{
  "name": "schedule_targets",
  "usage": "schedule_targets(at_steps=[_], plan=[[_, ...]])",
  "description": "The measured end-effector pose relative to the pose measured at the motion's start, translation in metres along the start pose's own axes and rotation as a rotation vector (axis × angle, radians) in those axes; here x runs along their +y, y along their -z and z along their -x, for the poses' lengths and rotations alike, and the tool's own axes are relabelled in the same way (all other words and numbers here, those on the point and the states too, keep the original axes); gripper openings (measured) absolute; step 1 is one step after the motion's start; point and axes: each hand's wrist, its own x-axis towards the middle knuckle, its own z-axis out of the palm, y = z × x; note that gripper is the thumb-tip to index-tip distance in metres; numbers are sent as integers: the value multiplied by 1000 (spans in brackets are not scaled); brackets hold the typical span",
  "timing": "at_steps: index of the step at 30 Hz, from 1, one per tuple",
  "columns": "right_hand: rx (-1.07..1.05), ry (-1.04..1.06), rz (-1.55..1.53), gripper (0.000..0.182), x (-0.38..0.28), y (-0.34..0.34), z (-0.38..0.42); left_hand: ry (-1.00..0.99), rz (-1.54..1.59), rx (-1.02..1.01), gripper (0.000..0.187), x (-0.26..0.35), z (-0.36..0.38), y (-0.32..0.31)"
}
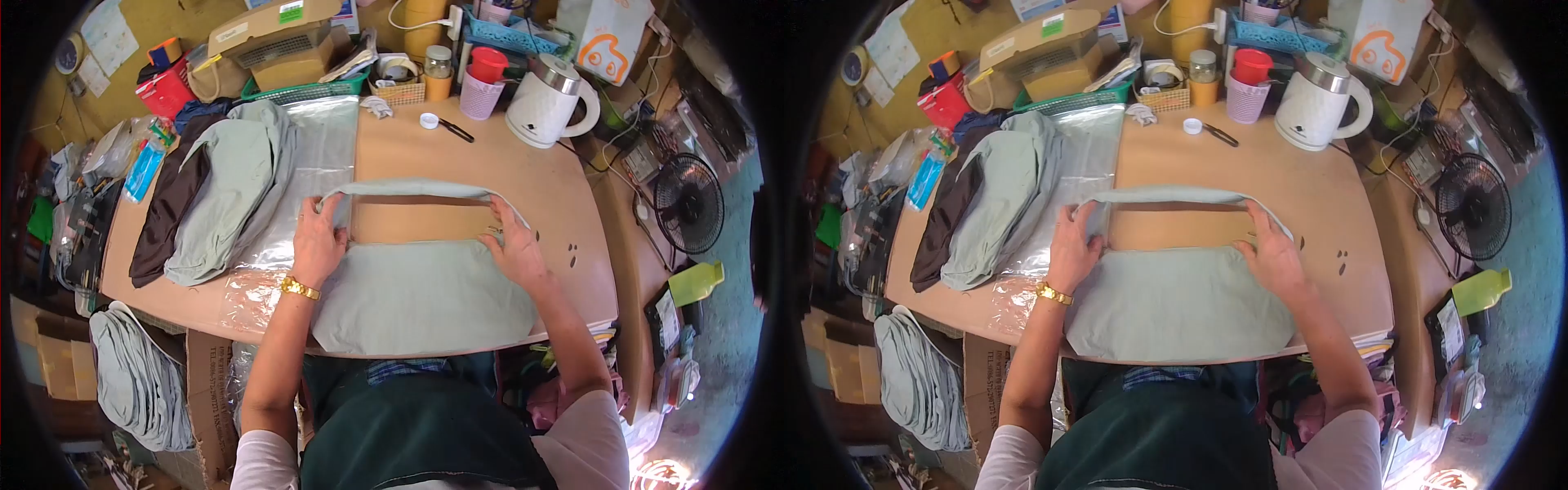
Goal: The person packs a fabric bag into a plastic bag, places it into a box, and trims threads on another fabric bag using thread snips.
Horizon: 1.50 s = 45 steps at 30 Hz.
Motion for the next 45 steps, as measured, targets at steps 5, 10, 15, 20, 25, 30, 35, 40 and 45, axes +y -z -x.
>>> schedule_targets(at_steps=[5, 10, 15, 20, 25, 30, 35, 40, 45], plan=[[-82, 271, 433, 64, -62, -1, 54, -376, -144, -87, 61, 61, 50, 36], [-333, 165, 536, 68, 7, -4, 61, -382, -118, -401, 75, -2, 86, 22], [-300, 65, 622, 69, 5, 5, 69, -497, 148, -530, 65, 25, 91, 57], [-256, 172, 628, 77, 22, 6, 58, -644, 159, -104, 22, 1, 87, 27], [-241, 206, 606, 86, 20, 5, 54, -603, -2, -148, 14, -15, 102, 16], [-295, 116, 648, 88, 25, 22, 40, -265, -85, 65, 20, -52, 133, 77], [-296, 316, 437, 53, -46, -12, -9, -210, -176, 82, 43, -132, 150, 83], [-350, 564, -113, 46, -188, -150, 4, -141, -138, 218, 19, -104, 133, 93], [-360, 710, 152, 39, -195, -237, -12, -98, -269, -60, 13, -130, 128, 104]])
